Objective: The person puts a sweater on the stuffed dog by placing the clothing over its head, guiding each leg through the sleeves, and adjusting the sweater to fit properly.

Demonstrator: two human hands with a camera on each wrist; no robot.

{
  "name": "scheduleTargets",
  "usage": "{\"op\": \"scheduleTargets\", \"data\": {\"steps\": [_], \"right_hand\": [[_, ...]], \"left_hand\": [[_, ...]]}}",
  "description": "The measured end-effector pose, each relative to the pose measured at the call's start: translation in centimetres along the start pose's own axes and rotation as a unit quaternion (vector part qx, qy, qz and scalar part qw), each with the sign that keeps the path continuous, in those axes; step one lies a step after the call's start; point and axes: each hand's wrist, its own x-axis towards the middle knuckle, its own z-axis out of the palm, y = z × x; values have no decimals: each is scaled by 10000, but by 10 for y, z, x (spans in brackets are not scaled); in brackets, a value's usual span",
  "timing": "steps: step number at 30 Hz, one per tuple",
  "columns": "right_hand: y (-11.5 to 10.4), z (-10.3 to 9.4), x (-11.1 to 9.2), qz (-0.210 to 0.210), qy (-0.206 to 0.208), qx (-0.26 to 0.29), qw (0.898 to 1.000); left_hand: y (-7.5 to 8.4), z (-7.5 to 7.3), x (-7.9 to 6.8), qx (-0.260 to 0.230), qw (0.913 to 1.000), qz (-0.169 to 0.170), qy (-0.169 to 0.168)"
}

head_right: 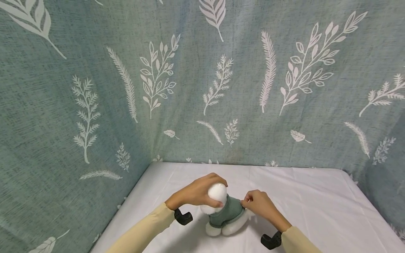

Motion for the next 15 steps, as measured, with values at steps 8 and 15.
{"op": "scheduleTargets", "data": {"steps": [8, 15], "right_hand": [[-3, 0, -20, 803, -555, 601, 9934], [2, 0, -29, 449, -821, 944, 9911]], "left_hand": [[-3, 1, -1, -242, 9996, -132, 31], [-7, 4, 1, -333, 9994, -109, -15]]}}
